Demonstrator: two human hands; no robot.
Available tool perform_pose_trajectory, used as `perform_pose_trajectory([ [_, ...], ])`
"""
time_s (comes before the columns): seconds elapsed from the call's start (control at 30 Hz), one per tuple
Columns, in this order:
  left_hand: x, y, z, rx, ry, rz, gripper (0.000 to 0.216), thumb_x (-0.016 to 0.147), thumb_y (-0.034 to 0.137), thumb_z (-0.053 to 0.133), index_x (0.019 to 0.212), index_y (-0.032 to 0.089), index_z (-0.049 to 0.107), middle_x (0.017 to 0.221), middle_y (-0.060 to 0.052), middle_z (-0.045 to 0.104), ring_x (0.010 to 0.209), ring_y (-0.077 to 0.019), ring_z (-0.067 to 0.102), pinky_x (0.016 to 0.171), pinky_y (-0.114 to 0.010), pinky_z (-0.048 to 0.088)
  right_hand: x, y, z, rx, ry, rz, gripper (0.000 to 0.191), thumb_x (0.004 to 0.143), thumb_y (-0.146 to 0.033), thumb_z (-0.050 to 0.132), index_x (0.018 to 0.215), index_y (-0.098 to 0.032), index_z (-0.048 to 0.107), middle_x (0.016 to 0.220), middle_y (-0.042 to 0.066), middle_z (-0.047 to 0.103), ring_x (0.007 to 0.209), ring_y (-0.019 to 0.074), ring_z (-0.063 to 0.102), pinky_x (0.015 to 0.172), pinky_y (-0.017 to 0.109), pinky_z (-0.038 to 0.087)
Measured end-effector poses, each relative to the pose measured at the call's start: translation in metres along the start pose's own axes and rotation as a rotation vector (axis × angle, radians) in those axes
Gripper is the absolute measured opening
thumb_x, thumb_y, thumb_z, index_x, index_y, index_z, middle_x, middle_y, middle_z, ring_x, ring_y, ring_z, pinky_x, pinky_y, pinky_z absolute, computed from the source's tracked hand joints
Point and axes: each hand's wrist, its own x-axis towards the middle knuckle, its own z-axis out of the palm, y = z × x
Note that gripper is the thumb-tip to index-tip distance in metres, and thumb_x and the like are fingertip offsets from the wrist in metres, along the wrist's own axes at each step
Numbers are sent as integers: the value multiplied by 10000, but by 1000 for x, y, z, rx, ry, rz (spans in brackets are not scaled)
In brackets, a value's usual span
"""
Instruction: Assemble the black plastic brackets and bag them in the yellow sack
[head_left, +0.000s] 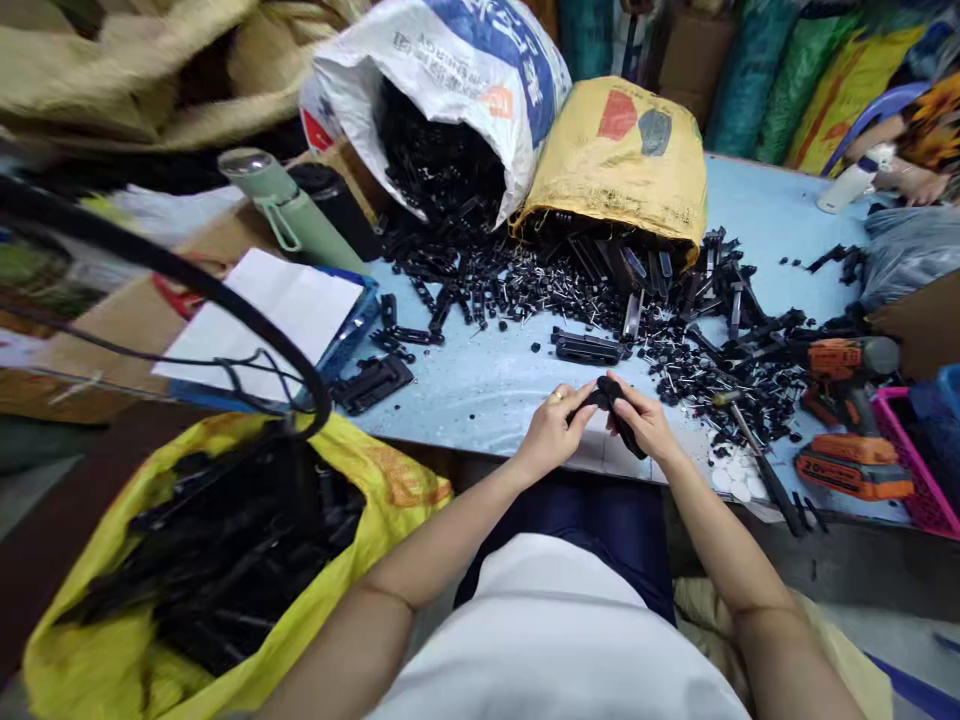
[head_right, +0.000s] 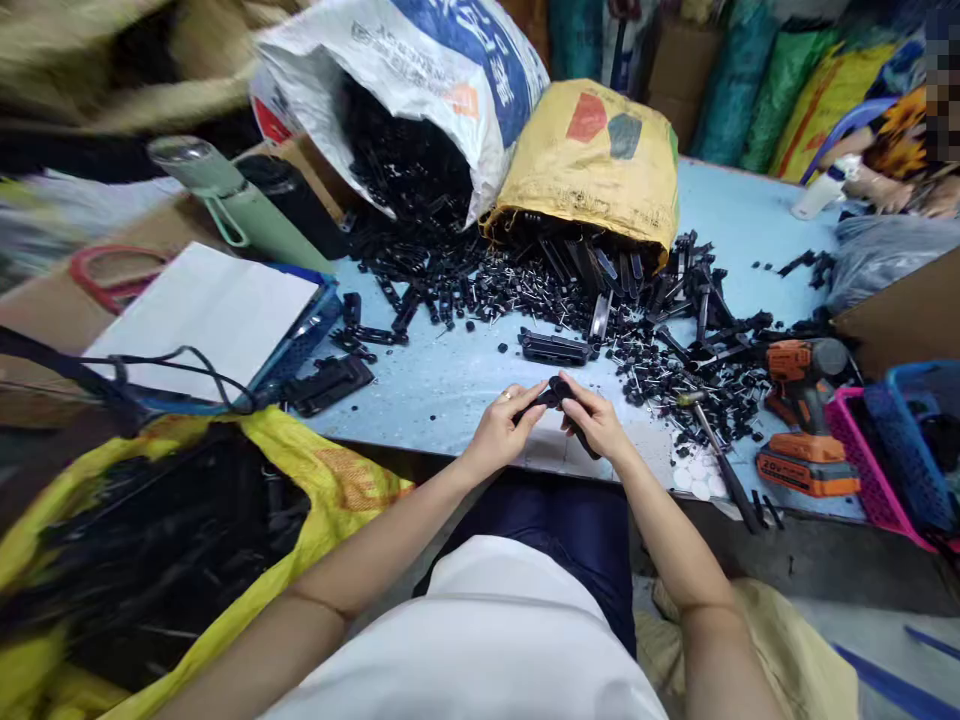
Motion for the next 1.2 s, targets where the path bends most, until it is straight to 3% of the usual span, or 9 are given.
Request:
perform_pose_trajectory([
  [0.13,-8,7,7,12,70,-39,323,895,286,430,1156,183,589,766,-26,510,717,-129,528,682,-237,462,-3,-7,-1,-129,6,-69,507,820,-474,520,1285,-275,485,888,25,564,529,53,514,460,202,523],
  [0.33,-6,23,22,-56,372,-25,350,928,291,360,1193,175,556,819,-47,519,749,-120,531,688,-234,464,-9,-13,24,-172,183,-145,519,875,-482,411,1349,-274,401,972,60,587,532,79,536,501,237,531],
  [0.5,-2,17,16,-104,277,69,334,923,298,374,1151,176,584,812,-44,559,743,-117,539,691,-238,473,-17,-4,39,-223,231,-164,543,886,-474,386,1381,-256,345,1043,79,596,539,99,545,543,269,522],
  [0.63,-12,3,29,-70,267,-82,384,935,302,295,1224,185,518,934,-84,588,851,-155,565,763,-296,486,-13,8,39,-369,197,-112,530,902,-446,345,1378,-214,352,1086,90,601,773,162,604,710,298,512],
  [0.73,-24,-8,38,51,167,-278,421,911,252,312,1313,172,408,1059,-125,571,940,-199,570,806,-355,488,6,10,10,-615,90,45,434,904,-365,366,1301,-216,459,1093,78,605,916,186,573,800,319,471],
  [0.8,-27,-13,37,211,5,-289,487,846,196,419,1329,152,383,1155,-156,534,1061,-252,523,883,-418,450,24,7,-26,-831,193,206,384,894,-282,400,1253,-194,502,1110,97,593,983,206,528,841,347,427],
  [1.0,-1,-11,25,542,-657,97,444,786,54,438,1175,242,544,1123,-96,586,1148,-264,459,1014,-589,224,73,-6,-133,-978,624,445,456,829,-47,360,1280,11,386,1241,297,403,1206,343,274,926,536,176],
  [1.1,10,-3,22,663,-719,87,428,820,35,385,1199,180,523,979,-114,629,997,-225,547,973,-508,307,80,-7,-164,-816,823,517,423,820,-96,423,1229,4,386,1211,302,378,1214,362,219,904,554,148],
  [1.2,8,3,19,749,-669,-6,439,819,26,393,1236,132,484,960,-140,629,962,-223,554,874,-409,382,78,-4,-185,-493,813,464,438,765,-128,560,1166,-78,391,1044,195,482,1083,283,341,859,475,245],
])
